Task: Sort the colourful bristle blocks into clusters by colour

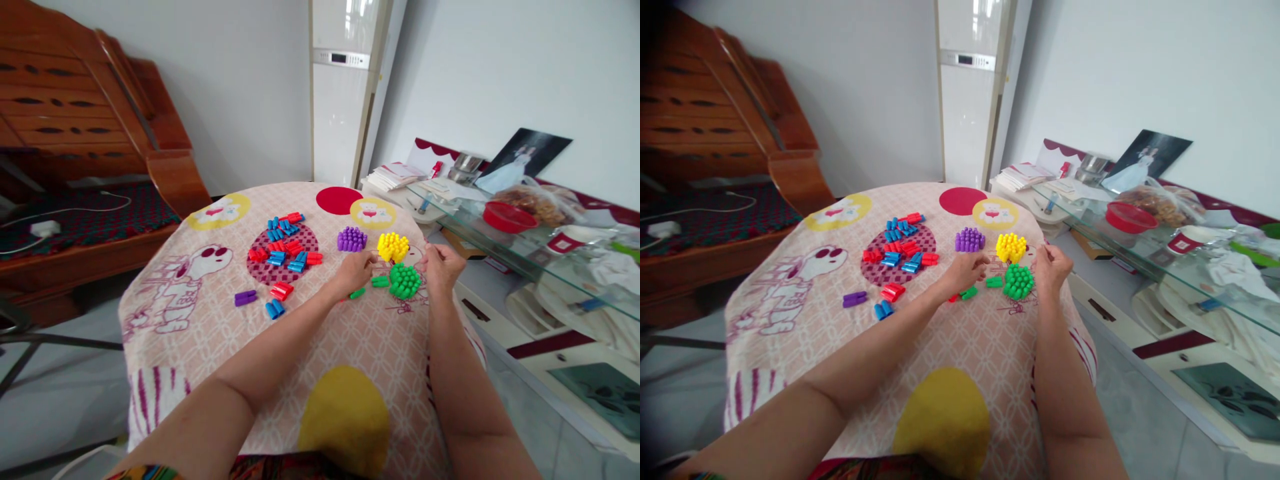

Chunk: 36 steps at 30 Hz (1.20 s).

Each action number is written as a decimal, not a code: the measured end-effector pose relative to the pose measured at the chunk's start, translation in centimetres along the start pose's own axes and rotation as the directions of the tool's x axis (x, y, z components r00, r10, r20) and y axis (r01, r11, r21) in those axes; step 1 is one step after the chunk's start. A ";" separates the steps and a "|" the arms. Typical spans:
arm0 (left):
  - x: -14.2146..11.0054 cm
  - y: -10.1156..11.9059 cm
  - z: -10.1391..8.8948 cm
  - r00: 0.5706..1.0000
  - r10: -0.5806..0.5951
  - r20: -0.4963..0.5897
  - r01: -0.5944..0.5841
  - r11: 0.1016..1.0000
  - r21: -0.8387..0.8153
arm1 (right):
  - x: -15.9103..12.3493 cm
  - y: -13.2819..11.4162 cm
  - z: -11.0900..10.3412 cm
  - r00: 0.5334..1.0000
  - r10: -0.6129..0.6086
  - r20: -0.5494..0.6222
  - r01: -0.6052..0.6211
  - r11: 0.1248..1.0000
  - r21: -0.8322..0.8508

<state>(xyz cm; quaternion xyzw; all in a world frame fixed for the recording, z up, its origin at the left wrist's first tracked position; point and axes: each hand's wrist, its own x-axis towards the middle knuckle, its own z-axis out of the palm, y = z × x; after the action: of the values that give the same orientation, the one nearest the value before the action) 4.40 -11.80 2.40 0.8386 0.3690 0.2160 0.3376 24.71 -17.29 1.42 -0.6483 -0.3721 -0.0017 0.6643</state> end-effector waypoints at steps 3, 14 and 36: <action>-0.1 -0.9 -0.6 0.998 -0.053 0.021 0.053 0.999 -0.005 | -0.2 -0.3 0.1 1.000 0.007 0.006 -0.007 1.000 0.005; 0.7 0.0 3.1 0.990 0.078 0.115 -0.116 0.924 0.364 | -0.1 -0.1 -0.1 1.000 -0.006 0.012 0.007 1.000 -0.030; 2.2 1.5 2.6 0.980 0.153 0.130 -0.182 0.950 0.255 | -0.4 -0.6 0.0 0.999 0.051 0.009 -0.051 0.999 -0.019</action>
<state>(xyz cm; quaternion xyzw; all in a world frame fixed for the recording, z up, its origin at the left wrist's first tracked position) 8.12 -11.95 1.97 0.9150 0.3031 0.1465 0.2222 24.18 -17.58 1.75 -0.6637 -0.3585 0.0149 0.6563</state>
